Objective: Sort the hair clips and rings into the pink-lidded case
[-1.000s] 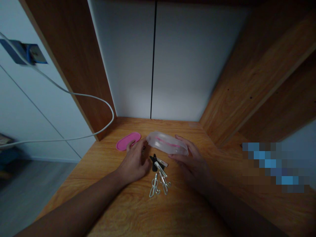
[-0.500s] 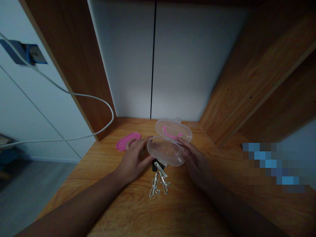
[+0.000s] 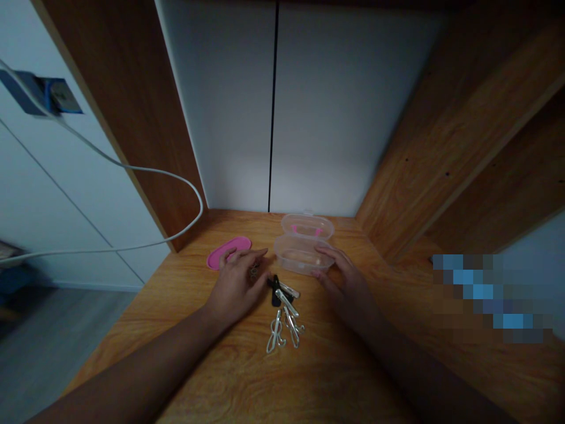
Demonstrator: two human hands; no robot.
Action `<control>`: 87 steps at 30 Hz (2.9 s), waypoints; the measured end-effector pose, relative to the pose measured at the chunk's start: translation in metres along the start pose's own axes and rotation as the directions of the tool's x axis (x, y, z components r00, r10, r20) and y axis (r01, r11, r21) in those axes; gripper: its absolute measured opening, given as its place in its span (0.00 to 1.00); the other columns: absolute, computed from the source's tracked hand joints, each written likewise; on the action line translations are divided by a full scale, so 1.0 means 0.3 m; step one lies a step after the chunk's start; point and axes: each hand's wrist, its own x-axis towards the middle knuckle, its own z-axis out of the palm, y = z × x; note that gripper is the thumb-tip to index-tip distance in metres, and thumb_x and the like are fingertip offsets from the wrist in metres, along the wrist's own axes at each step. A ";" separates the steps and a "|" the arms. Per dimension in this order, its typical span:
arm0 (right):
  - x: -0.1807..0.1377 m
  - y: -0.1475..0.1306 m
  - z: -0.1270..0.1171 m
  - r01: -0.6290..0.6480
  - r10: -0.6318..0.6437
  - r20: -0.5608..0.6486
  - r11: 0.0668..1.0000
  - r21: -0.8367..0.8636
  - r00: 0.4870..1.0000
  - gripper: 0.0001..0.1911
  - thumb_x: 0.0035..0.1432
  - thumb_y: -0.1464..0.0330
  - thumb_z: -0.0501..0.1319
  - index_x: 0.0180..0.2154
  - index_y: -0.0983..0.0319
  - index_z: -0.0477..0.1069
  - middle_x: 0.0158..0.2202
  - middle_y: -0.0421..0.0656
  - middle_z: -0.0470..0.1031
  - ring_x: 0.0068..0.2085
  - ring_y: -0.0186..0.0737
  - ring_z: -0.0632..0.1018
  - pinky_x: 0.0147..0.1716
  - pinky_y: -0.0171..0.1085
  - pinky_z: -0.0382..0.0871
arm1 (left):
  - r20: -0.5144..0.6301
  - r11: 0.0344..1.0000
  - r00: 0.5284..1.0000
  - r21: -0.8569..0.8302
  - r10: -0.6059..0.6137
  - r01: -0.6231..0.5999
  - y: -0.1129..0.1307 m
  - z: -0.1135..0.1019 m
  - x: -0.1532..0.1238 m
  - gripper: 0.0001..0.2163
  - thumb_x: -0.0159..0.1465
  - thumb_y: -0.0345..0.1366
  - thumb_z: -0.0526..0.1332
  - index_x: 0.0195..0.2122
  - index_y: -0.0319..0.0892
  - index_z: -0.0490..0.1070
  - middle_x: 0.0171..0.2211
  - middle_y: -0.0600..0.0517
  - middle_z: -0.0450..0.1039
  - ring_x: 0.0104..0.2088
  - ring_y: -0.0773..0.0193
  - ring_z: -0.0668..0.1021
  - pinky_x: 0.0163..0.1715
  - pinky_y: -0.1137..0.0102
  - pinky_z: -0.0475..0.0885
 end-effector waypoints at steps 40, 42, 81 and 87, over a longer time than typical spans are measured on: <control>-0.037 -0.076 0.001 0.260 -0.223 0.366 0.964 -0.057 0.904 0.13 0.65 0.68 0.58 0.48 0.53 0.76 0.47 0.41 0.82 0.44 0.41 0.82 0.43 0.39 0.77 | 0.137 0.895 0.907 -0.277 0.397 -0.350 0.048 -0.036 -0.008 0.04 0.66 0.35 0.61 0.37 0.48 0.76 0.38 0.51 0.81 0.47 0.57 0.78 0.55 0.55 0.62; -0.037 -0.071 0.002 0.260 -0.210 0.391 0.962 -0.080 0.896 0.13 0.65 0.69 0.59 0.49 0.53 0.76 0.48 0.42 0.82 0.44 0.43 0.83 0.44 0.41 0.77 | 0.098 0.897 0.918 -0.274 0.385 -0.347 0.049 -0.037 -0.010 0.03 0.65 0.35 0.62 0.34 0.46 0.74 0.34 0.52 0.80 0.43 0.58 0.78 0.53 0.56 0.64; -0.059 -0.071 0.042 -0.156 0.062 0.161 0.716 0.681 0.985 0.14 0.51 0.70 0.73 0.41 0.54 0.80 0.38 0.41 0.81 0.39 0.37 0.81 0.41 0.36 0.77 | 0.016 0.730 0.999 -0.683 0.040 -0.018 0.032 0.009 -0.018 0.18 0.65 0.31 0.63 0.57 0.44 0.73 0.41 0.47 0.81 0.41 0.62 0.81 0.42 0.68 0.79; -0.048 -0.078 0.050 -0.351 0.163 0.316 0.565 0.746 0.935 0.15 0.45 0.65 0.76 0.39 0.54 0.83 0.34 0.40 0.82 0.35 0.36 0.79 0.37 0.34 0.75 | 0.211 0.526 0.961 -0.805 -0.179 0.275 0.059 0.010 -0.014 0.14 0.56 0.35 0.71 0.44 0.39 0.81 0.38 0.47 0.83 0.37 0.60 0.82 0.40 0.68 0.79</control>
